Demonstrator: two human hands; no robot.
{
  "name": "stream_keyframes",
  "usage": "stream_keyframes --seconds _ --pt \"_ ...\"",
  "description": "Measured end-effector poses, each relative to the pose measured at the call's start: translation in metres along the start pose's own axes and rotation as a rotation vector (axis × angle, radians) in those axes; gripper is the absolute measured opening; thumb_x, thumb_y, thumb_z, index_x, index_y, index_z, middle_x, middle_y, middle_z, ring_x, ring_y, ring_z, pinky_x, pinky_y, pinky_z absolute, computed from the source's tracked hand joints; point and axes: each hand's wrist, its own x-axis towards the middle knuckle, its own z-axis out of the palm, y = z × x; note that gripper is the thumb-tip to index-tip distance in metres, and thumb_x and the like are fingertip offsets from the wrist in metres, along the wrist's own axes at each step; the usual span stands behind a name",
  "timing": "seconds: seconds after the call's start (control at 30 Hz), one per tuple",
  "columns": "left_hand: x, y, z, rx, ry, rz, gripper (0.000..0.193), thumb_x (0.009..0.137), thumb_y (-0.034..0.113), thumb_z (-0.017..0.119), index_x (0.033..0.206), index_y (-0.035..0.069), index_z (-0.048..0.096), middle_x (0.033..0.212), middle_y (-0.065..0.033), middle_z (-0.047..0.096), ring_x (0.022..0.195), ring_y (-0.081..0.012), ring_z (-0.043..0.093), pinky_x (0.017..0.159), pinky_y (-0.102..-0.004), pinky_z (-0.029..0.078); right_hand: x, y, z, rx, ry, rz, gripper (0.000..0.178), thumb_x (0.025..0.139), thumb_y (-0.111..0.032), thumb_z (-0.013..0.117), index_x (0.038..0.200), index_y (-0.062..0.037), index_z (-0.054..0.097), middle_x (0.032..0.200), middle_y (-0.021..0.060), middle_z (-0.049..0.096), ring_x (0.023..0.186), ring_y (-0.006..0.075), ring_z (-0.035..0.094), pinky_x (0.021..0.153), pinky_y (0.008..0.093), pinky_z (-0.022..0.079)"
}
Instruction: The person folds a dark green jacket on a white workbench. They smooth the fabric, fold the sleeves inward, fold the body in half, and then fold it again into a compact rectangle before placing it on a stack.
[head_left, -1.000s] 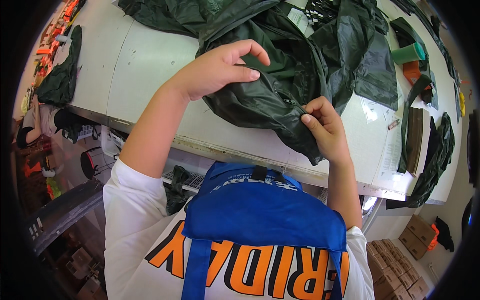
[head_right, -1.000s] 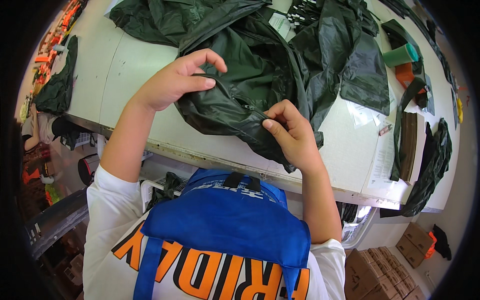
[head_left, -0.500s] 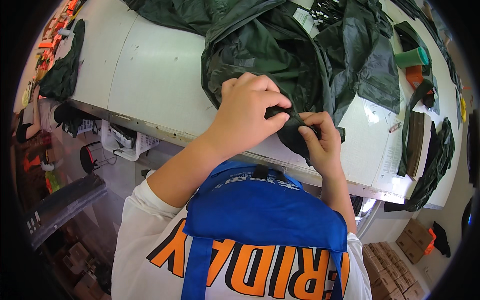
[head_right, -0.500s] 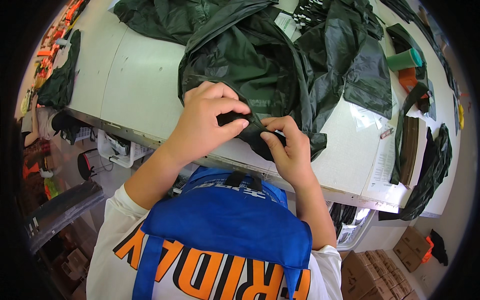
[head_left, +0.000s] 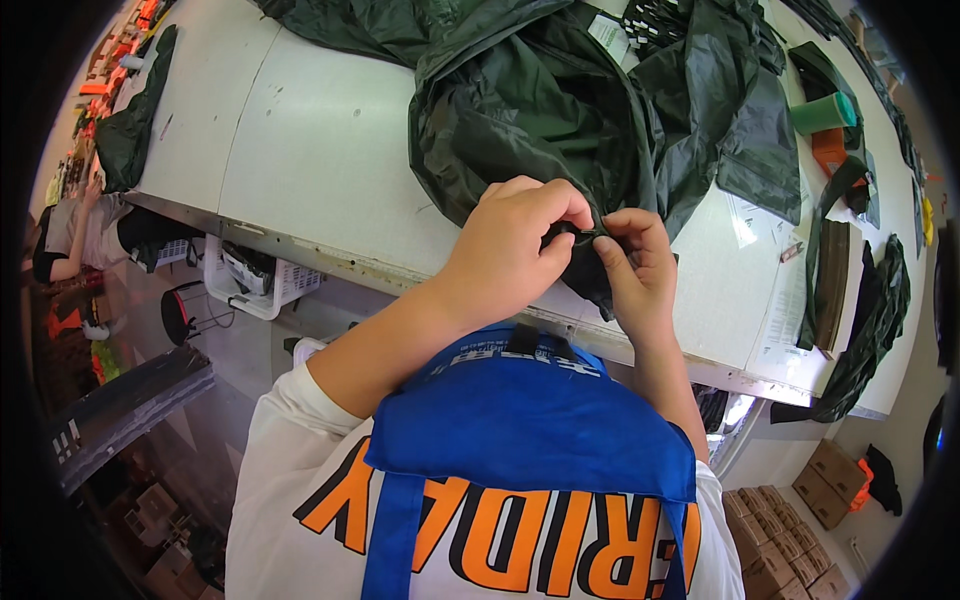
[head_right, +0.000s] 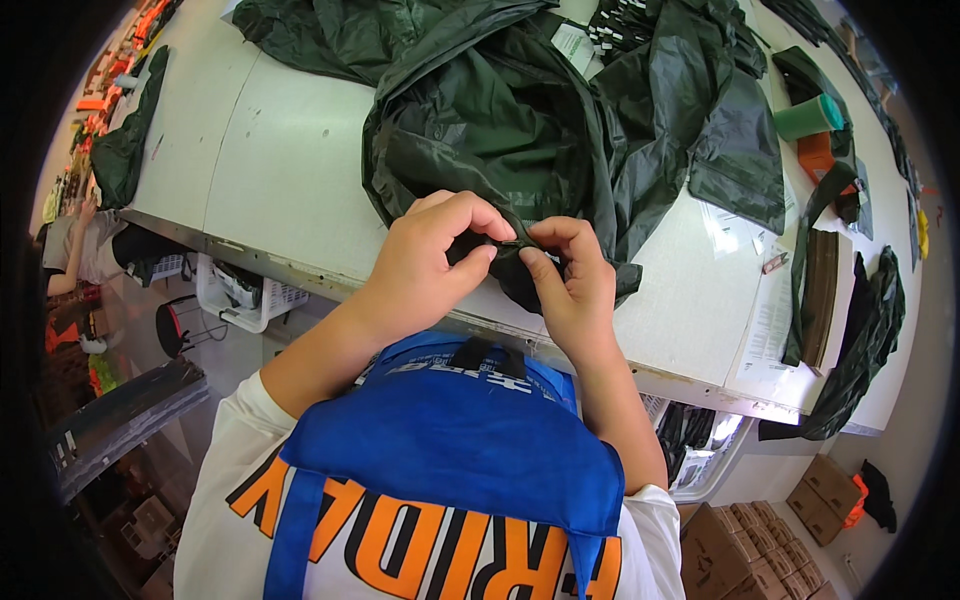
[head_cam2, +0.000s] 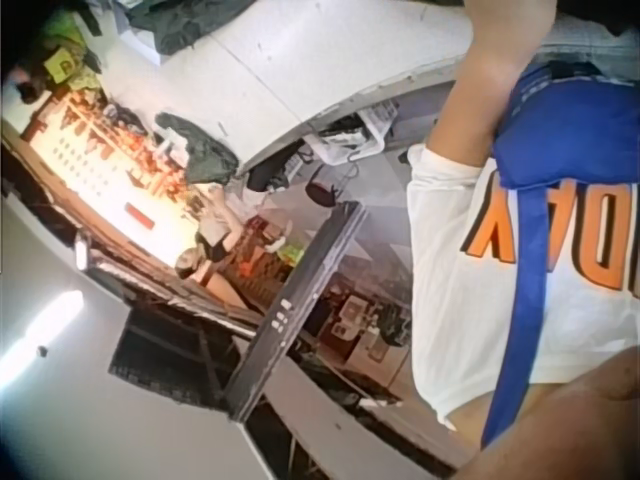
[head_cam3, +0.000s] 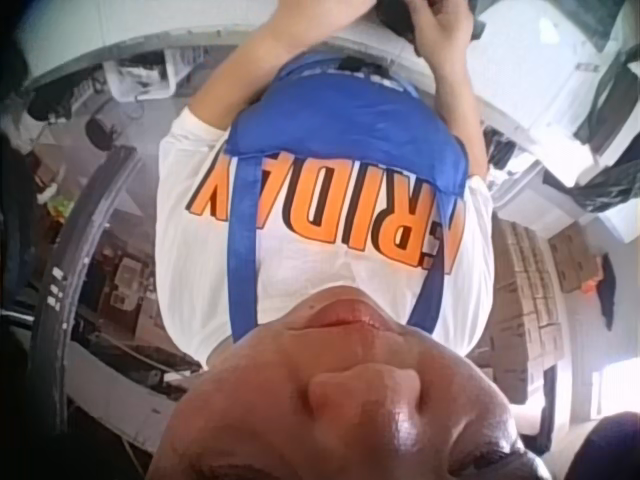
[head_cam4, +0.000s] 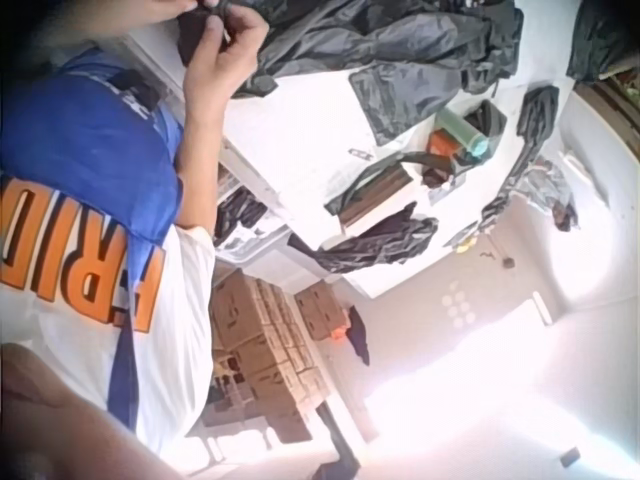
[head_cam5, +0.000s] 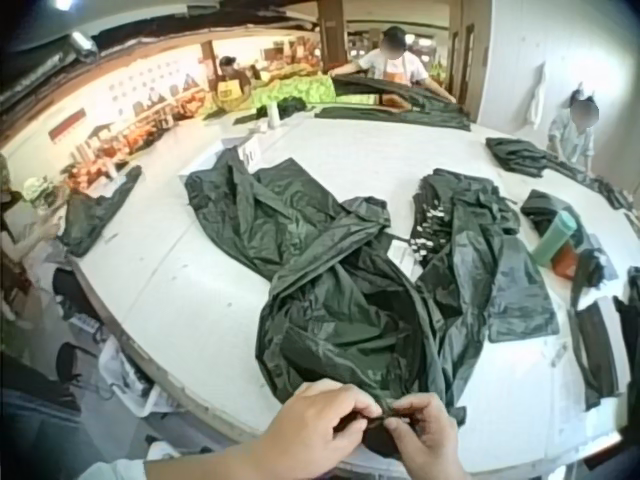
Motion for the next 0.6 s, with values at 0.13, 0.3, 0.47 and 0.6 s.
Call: stream_keyframes --seconds 0.13,0.3,0.47,0.6 --pt "-0.003 0.002 0.005 0.058 0.024 0.112 0.018 0.074 -0.002 0.063 0.089 0.008 0.061 0.084 -0.004 0.064 0.085 -0.0242 0.059 0.078 -0.0337 0.045 0.0 0.004 0.004 0.078 0.023 -0.043 0.022 0.084 0.01 0.06 0.103 -0.0011 0.061 0.09 0.0081 0.065 0.089 0.0117 0.059 0.078 0.0249 0.048" --pt "-0.006 -0.006 0.008 -0.191 0.091 0.043 0.017 0.075 -0.007 0.059 0.088 0.004 0.059 0.086 -0.0069 0.064 0.078 -0.0209 0.06 0.068 -0.0303 0.047 0.004 0.003 -0.002 -0.044 -0.004 -0.135 0.019 0.08 0.013 0.06 0.091 -0.0013 0.065 0.094 0.0102 0.066 0.09 0.0152 0.061 0.079 0.0245 0.048" --pt "0.0 -0.007 0.004 0.06 0.106 0.07 0.014 0.075 -0.004 0.063 0.087 0.004 0.065 0.087 -0.0066 0.062 0.078 -0.0205 0.06 0.067 -0.0296 0.048 0.003 0.006 -0.004 -0.014 0.019 -0.133 0.019 0.08 0.014 0.059 0.089 -0.0008 0.066 0.094 0.0111 0.066 0.088 0.015 0.061 0.079 0.024 0.048" --pt "0.003 -0.006 0.007 0.16 0.075 0.07 0.012 0.075 0.005 0.07 0.086 0.004 0.066 0.088 -0.0067 0.061 0.084 -0.0246 0.058 0.072 -0.0334 0.047 0.001 0.005 -0.003 0.003 0.009 -0.122 0.018 0.081 0.014 0.059 0.089 -0.0009 0.066 0.095 0.0112 0.066 0.085 0.0135 0.061 0.077 0.0234 0.048"
